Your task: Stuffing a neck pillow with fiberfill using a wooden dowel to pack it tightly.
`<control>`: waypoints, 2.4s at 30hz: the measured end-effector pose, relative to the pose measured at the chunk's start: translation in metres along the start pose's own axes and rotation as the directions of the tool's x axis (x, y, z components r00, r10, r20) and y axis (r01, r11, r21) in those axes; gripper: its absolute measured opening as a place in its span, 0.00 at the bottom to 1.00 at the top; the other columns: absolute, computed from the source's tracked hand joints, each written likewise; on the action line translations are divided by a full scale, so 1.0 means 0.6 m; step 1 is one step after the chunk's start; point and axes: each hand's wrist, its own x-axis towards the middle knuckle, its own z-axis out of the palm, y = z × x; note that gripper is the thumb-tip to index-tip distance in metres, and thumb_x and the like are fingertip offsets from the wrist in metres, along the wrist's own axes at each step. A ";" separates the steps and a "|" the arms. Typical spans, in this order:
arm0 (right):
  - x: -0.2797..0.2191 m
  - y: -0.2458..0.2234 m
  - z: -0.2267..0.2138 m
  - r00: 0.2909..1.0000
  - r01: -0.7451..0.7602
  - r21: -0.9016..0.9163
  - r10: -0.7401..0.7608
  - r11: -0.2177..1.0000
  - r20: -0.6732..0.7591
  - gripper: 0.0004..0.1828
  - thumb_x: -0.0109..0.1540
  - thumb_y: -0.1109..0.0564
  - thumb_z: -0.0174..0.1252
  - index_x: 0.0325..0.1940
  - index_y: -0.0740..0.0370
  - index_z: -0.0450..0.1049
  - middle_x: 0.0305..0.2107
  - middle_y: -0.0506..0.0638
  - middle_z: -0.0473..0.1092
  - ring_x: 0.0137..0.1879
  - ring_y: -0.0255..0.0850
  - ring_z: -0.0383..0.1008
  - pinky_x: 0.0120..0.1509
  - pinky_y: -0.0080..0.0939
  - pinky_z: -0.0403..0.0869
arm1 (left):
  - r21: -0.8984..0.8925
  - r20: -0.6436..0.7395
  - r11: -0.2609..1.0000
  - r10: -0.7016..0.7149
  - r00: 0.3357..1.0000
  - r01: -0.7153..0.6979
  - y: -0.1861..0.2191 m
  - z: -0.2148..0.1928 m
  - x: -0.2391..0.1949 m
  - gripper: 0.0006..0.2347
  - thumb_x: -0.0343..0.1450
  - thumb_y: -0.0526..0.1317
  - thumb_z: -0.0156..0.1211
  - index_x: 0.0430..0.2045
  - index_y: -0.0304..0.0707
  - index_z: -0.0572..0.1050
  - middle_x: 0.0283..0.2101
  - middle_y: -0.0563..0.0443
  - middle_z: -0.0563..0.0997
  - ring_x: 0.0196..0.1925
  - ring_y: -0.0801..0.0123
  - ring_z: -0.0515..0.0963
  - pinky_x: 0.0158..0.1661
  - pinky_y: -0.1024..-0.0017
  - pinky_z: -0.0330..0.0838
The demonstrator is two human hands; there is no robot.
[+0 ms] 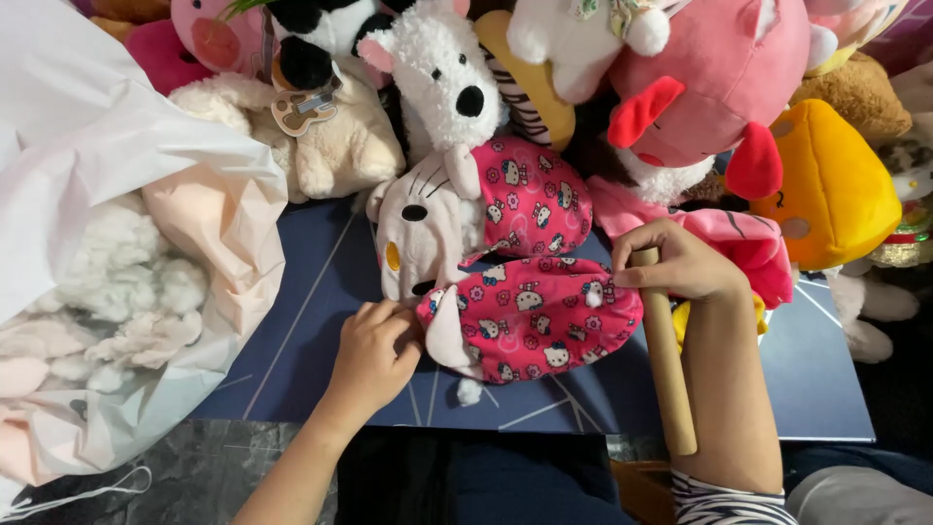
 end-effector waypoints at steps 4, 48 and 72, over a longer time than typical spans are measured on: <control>0.001 -0.003 0.001 1.000 -0.002 0.007 0.002 1.000 -0.004 0.04 0.53 0.60 0.72 0.26 0.63 0.83 0.21 0.43 0.77 0.30 0.29 0.72 0.37 0.33 0.71 | 0.044 0.004 0.999 0.018 1.000 -0.018 -0.012 0.014 -0.007 0.06 0.64 0.37 0.54 0.17 0.47 0.77 0.31 0.56 0.78 0.40 0.60 0.79 0.39 0.64 0.72; 0.017 -0.045 -0.003 0.955 -0.284 -0.115 0.292 0.952 0.055 0.07 0.56 0.59 0.69 0.25 0.63 0.80 0.15 0.47 0.72 0.24 0.30 0.66 0.29 0.30 0.63 | -0.009 0.025 0.961 0.276 0.961 -0.276 0.041 -0.019 -0.048 0.09 0.60 0.43 0.64 0.08 0.47 0.74 0.22 0.58 0.69 0.33 0.62 0.69 0.39 0.61 0.58; 0.006 -0.018 -0.010 0.893 -0.439 -0.227 0.394 0.870 -0.215 0.05 0.46 0.59 0.73 0.26 0.58 0.84 0.20 0.49 0.77 0.30 0.37 0.70 0.30 0.37 0.67 | 0.280 0.220 0.923 0.205 0.954 -0.263 0.038 0.032 0.100 0.17 0.60 0.50 0.55 0.38 0.52 0.83 0.33 0.47 0.78 0.51 0.54 0.72 0.62 0.23 0.33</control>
